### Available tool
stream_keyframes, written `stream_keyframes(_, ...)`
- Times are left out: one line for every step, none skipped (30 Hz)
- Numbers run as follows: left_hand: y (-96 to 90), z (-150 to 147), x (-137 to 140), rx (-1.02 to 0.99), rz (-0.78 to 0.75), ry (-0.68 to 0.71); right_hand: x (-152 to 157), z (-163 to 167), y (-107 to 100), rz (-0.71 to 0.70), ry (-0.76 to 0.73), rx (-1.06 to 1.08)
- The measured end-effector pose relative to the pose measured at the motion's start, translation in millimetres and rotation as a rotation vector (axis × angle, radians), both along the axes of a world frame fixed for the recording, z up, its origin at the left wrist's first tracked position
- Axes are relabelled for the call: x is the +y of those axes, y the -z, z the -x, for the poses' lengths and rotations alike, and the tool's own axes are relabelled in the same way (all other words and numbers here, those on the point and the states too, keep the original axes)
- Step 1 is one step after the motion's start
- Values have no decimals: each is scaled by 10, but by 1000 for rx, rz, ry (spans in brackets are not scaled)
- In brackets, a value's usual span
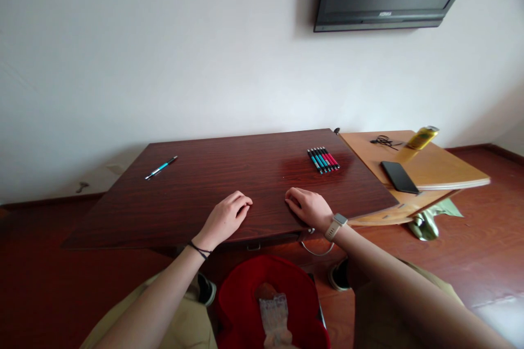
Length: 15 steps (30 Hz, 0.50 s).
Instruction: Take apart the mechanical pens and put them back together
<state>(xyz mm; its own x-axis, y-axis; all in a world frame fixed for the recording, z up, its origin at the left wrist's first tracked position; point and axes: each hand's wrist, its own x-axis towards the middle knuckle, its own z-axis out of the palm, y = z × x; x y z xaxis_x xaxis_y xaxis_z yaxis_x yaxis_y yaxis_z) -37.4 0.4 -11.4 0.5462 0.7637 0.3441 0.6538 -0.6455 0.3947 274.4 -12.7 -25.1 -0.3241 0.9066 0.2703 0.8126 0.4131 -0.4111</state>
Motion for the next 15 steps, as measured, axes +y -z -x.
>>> stream_keyframes(2,0,0,-1,-2,-3,1,0,2,0,1,-2)
stream_keyframes(3,1,0,-1,-3,-5,2,-1,3,-1,2,-3)
stream_keyframes(6,1,0,0,-3,-7,3,-2,4,-1,2,-4)
stream_keyframes(8,1,-1,3,0,-9,3,-3,4,0,1,-5)
stream_keyframes(9,0,-3,7,4,-10,3,-5,4,1,1,-5)
stream_keyframes(11,-1,-6,11,7,-11,2,-6,4,2,0,-5)
stream_keyframes(11,-2,-10,12,11,-11,0,-8,3,4,-1,-4)
stream_keyframes(10,-3,-13,11,14,-12,-2,-9,2,5,-1,-5)
stream_keyframes(6,-3,-15,9,19,-11,-4,-10,1,5,-3,-4)
stream_keyframes(0,0,-13,6,23,-8,-6,-11,1,3,-6,-4)
stream_keyframes(-9,7,-5,4,26,-5,-8,-12,0,1,-8,-3)
stream_keyframes(-21,22,10,4,24,-1,-10,-13,1,-2,-10,-3)
stream_keyframes(-35,48,34,5,20,0,-11,-14,2,-4,-11,-2)
stream_keyframes(-51,87,69,7,9,-6,-12,-15,3,-5,-12,0)
stream_keyframes(-67,143,115,10,-4,-16,-12,-16,5,-6,-12,1)
